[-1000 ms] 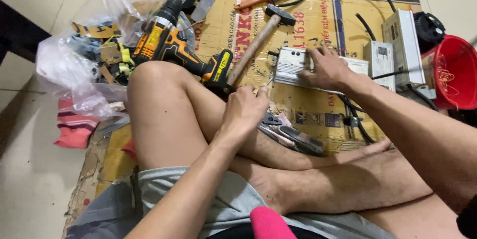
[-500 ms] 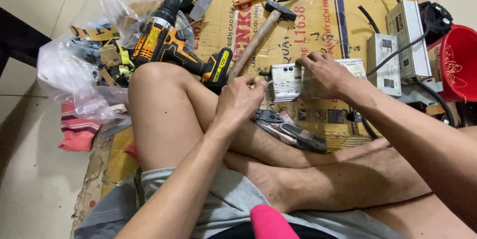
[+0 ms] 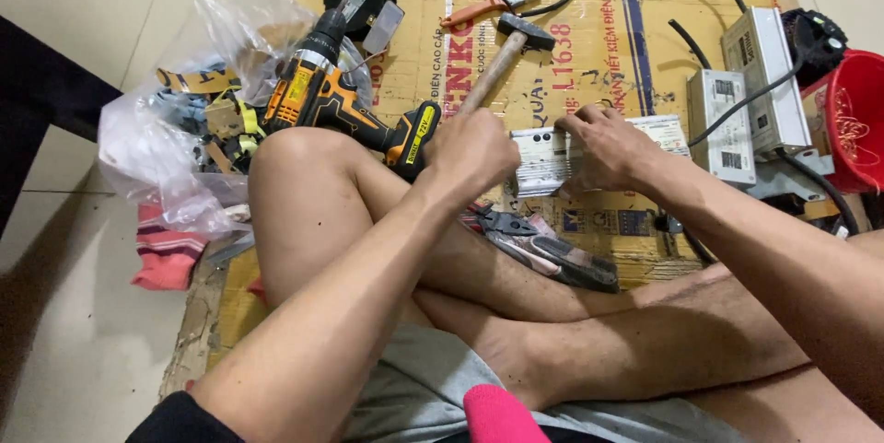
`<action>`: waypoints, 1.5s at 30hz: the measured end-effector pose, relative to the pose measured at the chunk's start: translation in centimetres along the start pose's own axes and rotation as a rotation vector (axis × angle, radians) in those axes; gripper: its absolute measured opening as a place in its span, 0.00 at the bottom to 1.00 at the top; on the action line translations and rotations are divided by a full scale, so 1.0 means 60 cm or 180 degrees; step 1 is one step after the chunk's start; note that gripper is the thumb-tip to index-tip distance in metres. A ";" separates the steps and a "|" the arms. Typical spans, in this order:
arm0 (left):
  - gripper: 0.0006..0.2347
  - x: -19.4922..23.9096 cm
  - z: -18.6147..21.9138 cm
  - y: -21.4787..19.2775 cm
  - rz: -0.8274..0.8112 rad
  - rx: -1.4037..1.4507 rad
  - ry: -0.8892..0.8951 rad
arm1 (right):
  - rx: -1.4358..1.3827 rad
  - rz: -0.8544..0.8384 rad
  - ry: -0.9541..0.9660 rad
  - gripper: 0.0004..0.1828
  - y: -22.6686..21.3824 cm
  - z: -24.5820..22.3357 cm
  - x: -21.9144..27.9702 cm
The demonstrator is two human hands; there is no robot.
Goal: The person sits on the floor and uses a cordless drill to remove screws from a metal electronic component. They then use a hammer to tap the component, likely to loosen parts, and finally use pliers to manipulate small pieces or wires.
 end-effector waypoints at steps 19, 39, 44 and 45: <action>0.19 -0.018 -0.124 0.052 -0.0261 0.1925 -0.0590 | -0.0085 0.0311 -0.0091 0.15 -0.012 -0.100 -0.012; 0.17 0.079 -0.054 -0.009 -0.0062 0.0851 -0.0210 | -0.0554 0.0868 0.0255 0.12 0.019 -0.092 -0.005; 0.18 0.083 -0.058 -0.017 -0.0086 0.0997 -0.0134 | -0.0643 0.0843 -0.0085 0.13 0.017 -0.058 -0.020; 0.19 0.086 -0.057 -0.026 -0.0111 0.0988 -0.0135 | -0.0615 0.0998 -0.0351 0.13 -0.006 -0.074 -0.011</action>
Point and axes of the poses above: each hand's wrist, its own x-axis away from the middle knuckle, its own y-axis out of the palm, z = x × y, the point moved 6 cm from there along -x, towards the middle knuckle
